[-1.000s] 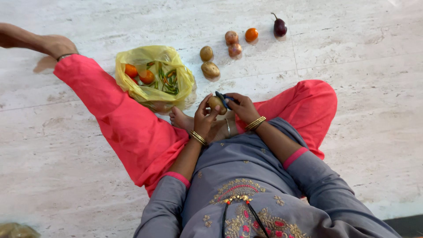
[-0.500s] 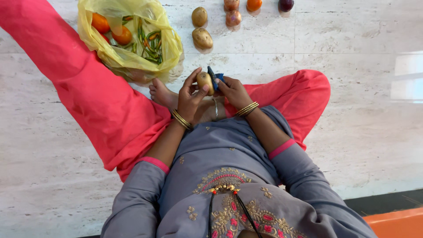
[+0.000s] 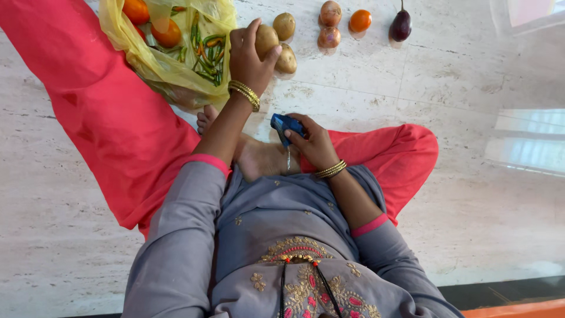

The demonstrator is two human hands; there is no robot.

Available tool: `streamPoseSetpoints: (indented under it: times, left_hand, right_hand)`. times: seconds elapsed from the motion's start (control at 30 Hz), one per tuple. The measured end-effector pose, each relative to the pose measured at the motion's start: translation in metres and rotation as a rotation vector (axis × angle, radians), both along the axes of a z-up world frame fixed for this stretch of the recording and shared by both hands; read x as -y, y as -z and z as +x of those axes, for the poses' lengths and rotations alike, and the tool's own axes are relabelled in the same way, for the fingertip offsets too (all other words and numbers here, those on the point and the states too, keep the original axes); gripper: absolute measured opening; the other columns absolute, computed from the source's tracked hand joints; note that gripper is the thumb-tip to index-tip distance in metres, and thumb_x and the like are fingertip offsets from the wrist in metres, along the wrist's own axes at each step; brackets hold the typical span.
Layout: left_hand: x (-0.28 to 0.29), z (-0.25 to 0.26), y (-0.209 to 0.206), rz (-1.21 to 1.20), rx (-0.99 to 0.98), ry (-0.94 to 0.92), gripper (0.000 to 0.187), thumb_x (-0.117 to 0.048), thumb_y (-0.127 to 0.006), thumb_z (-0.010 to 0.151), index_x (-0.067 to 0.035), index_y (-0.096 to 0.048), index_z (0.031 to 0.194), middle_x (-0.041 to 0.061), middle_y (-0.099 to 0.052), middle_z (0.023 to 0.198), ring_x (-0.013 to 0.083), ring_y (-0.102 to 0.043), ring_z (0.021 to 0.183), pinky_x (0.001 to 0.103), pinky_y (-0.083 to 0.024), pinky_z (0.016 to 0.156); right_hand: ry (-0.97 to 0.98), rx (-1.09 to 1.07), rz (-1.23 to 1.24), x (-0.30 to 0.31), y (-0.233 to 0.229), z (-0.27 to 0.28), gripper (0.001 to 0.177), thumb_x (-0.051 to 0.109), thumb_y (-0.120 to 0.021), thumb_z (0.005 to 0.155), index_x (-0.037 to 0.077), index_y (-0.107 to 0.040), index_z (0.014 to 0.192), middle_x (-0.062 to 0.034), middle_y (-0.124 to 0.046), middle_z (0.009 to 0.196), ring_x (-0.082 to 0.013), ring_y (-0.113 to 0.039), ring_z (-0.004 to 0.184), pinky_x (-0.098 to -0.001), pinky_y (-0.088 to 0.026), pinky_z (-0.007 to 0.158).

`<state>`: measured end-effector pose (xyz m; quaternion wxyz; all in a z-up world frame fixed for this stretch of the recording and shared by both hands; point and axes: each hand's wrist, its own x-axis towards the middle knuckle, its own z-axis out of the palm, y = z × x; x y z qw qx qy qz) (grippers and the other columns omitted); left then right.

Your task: The person sits on the floor and peels potatoes and a tomato using a blue peeler. They handle the vegetables one at a time, removing the skin and placing the peeled items back into a yellow plastic bag.

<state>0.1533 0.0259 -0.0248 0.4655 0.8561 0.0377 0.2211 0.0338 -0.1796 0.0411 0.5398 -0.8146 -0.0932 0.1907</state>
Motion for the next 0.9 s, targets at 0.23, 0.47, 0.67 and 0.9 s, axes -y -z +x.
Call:
streamPoseSetpoints:
  times: [0.23, 0.47, 0.67, 0.9]
  left_hand:
    - [-0.002, 0.025, 0.044, 0.563, -0.146, -0.065, 0.088, -0.013, -0.08, 0.083, -0.011, -0.037, 0.159, 0.015, -0.046, 0.135, 0.0372, -0.055, 0.114, 0.045, -0.052, 0.089]
    - [-0.045, 0.011, 0.01, 0.439, 0.06, -0.088, 0.038, -0.02, -0.069, 0.106, -0.009, -0.056, 0.141, 0.009, -0.052, 0.124, 0.0282, -0.058, 0.112, 0.042, -0.053, 0.083]
    - [-0.144, -0.013, 0.002, 0.413, -0.4, -0.295, 0.015, -0.018, -0.072, 0.101, -0.014, -0.062, 0.111, 0.011, -0.055, 0.122, 0.0354, -0.064, 0.106, 0.048, -0.057, 0.083]
    - [-0.144, -0.003, -0.014, 0.541, -0.379, -0.337, 0.053, -0.017, -0.086, 0.083, -0.016, -0.059, 0.129, 0.015, -0.05, 0.129, 0.0392, -0.064, 0.106, 0.05, -0.057, 0.081]
  right_hand:
    - [-0.091, 0.385, -0.38, -0.012, -0.021, 0.004, 0.045, 0.014, -0.066, 0.097, 0.015, -0.06, 0.141, -0.016, -0.072, 0.113, -0.0335, -0.072, 0.092, -0.0417, -0.058, 0.076]
    - [-0.147, 0.382, -0.534, -0.019, -0.018, 0.005, 0.031, 0.015, -0.064, 0.096, 0.02, -0.07, 0.126, -0.0082, -0.074, 0.099, -0.0311, -0.072, 0.083, -0.0423, -0.057, 0.069]
    - [-0.206, 0.343, -0.634, -0.026, -0.008, 0.008, 0.034, 0.021, -0.067, 0.094, 0.017, -0.068, 0.128, -0.0089, -0.069, 0.114, -0.0298, -0.07, 0.095, -0.0427, -0.057, 0.079]
    - [-0.266, 0.36, -0.749, -0.033, 0.0, 0.008, 0.058, 0.042, -0.078, 0.081, 0.01, -0.061, 0.127, -0.0144, -0.061, 0.118, -0.0344, -0.063, 0.107, -0.0486, -0.053, 0.081]
